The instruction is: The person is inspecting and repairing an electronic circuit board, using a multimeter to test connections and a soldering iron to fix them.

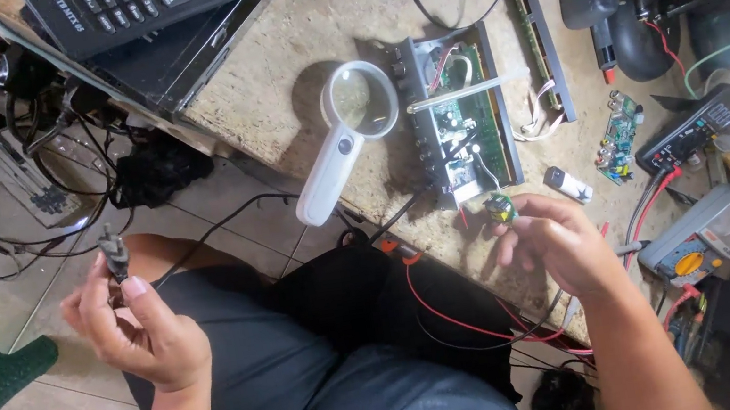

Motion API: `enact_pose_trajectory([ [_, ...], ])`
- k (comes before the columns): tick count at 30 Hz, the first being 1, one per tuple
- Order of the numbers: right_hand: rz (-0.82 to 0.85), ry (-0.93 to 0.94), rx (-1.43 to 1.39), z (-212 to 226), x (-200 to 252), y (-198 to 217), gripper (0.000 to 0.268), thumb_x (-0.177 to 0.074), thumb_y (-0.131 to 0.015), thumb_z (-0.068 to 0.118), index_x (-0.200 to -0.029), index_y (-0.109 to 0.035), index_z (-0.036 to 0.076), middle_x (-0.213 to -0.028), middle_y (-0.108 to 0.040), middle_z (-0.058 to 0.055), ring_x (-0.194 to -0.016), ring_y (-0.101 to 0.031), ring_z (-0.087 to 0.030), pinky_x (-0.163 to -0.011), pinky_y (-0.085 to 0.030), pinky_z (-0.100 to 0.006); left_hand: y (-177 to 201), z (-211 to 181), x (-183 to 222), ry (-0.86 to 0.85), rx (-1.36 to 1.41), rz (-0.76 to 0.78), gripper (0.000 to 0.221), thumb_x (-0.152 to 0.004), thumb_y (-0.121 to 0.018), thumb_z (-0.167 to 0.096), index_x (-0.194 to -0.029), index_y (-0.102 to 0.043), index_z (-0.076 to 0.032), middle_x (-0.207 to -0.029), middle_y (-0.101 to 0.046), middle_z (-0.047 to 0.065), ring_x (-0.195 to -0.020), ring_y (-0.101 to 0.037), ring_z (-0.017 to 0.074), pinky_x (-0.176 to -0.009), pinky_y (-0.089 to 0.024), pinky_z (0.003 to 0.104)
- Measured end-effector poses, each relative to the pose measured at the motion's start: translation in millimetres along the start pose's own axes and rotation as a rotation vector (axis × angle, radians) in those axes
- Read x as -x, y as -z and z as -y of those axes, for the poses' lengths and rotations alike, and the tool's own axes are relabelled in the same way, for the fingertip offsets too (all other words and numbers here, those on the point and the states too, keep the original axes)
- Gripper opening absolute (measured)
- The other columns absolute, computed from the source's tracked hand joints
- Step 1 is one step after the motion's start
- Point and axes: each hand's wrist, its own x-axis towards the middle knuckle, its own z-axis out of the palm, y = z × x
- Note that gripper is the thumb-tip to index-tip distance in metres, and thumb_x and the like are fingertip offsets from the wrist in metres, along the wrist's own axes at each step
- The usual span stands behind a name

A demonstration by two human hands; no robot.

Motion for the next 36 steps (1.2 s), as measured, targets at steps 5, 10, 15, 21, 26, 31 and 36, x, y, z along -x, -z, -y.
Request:
enact_pose_trajectory([
  [5,-0.396,-0.252,0.342,40,20,-50,0.011,-0.093,-0.070,0.012,-0.102,-0.065,0.007,-0.073,-0.075,-0.013,-0.060,-0.065,-0.019,-0.053,-0.051,-0.030,0,5,-3,0.003,0.066,0.038,0.028,-0.112,-0.060,0.008,-0.139,-0.059,0.010,-0.120,-0.047,0.025,-0.117,-0.055,0.0326,-0.088,-0.060,0.043],
  [10,-0.534,-0.125,0.663,30,23,-64,0.029,-0.078,-0.079,0.032,-0.098,-0.069,0.013,-0.090,-0.073,-0.002,-0.078,-0.068,-0.014,-0.071,-0.053,-0.031,0,-3,-11,-0.002,-0.010,0.073,0.028,-0.110,-0.066,0.010,-0.137,-0.064,0.013,-0.116,-0.055,0.025,-0.096,-0.054,0.0257,-0.076,-0.051,0.036],
  [15,-0.507,-0.025,0.712,33,25,-63,0.025,-0.078,-0.082,0.033,-0.089,-0.069,0.015,-0.085,-0.066,0.000,-0.071,-0.060,-0.014,-0.069,-0.049,-0.031,0,-15,-28,0.006,-0.005,0.098,0.027,-0.110,-0.064,0.012,-0.135,-0.062,0.021,-0.118,-0.051,0.027,-0.108,-0.060,0.0320,-0.090,-0.060,0.040],
  [21,-0.500,0.173,0.687,21,30,-53,0.051,-0.072,-0.091,0.038,-0.115,-0.076,0.014,-0.083,-0.071,-0.008,-0.077,-0.070,-0.026,-0.077,-0.058,-0.041,4,-5,-53,-0.144,-0.111,0.020,0.028,-0.101,-0.080,0.005,-0.128,-0.074,0.010,-0.104,-0.067,0.024,-0.094,-0.068,0.0365,-0.078,-0.054,0.038],
  [26,-0.490,0.063,0.594,22,49,-45,0.054,-0.081,-0.080,0.027,-0.131,-0.066,0.011,-0.089,-0.067,-0.004,-0.075,-0.067,-0.018,-0.077,-0.054,-0.033,-4,-2,-76,-0.102,-0.235,0.244,0.021,-0.105,-0.071,-0.014,-0.113,-0.076,0.005,-0.100,-0.071,0.017,-0.092,-0.067,0.0314,-0.078,-0.056,0.041],
  [31,-0.585,0.126,0.544,17,67,-30,0.056,-0.089,-0.076,0.026,-0.138,-0.061,0.006,-0.098,-0.062,-0.009,-0.078,-0.060,-0.019,-0.067,-0.051,-0.035,-22,-14,-86,-0.029,-0.286,0.411,0.029,-0.106,-0.065,-0.025,-0.116,-0.076,0.000,-0.096,-0.070,0.013,-0.088,-0.060,0.0346,-0.084,-0.049,0.047],
  [36,-0.666,0.127,0.515,12,77,-11,0.048,-0.094,-0.075,0.021,-0.138,-0.064,0.003,-0.106,-0.061,-0.016,-0.084,-0.058,-0.024,-0.067,-0.052,-0.037,-34,-15,-87,0.001,-0.342,0.456,0.026,-0.106,-0.064,-0.026,-0.113,-0.077,-0.005,-0.100,-0.072,0.011,-0.093,-0.062,0.0384,-0.083,-0.049,0.050],
])
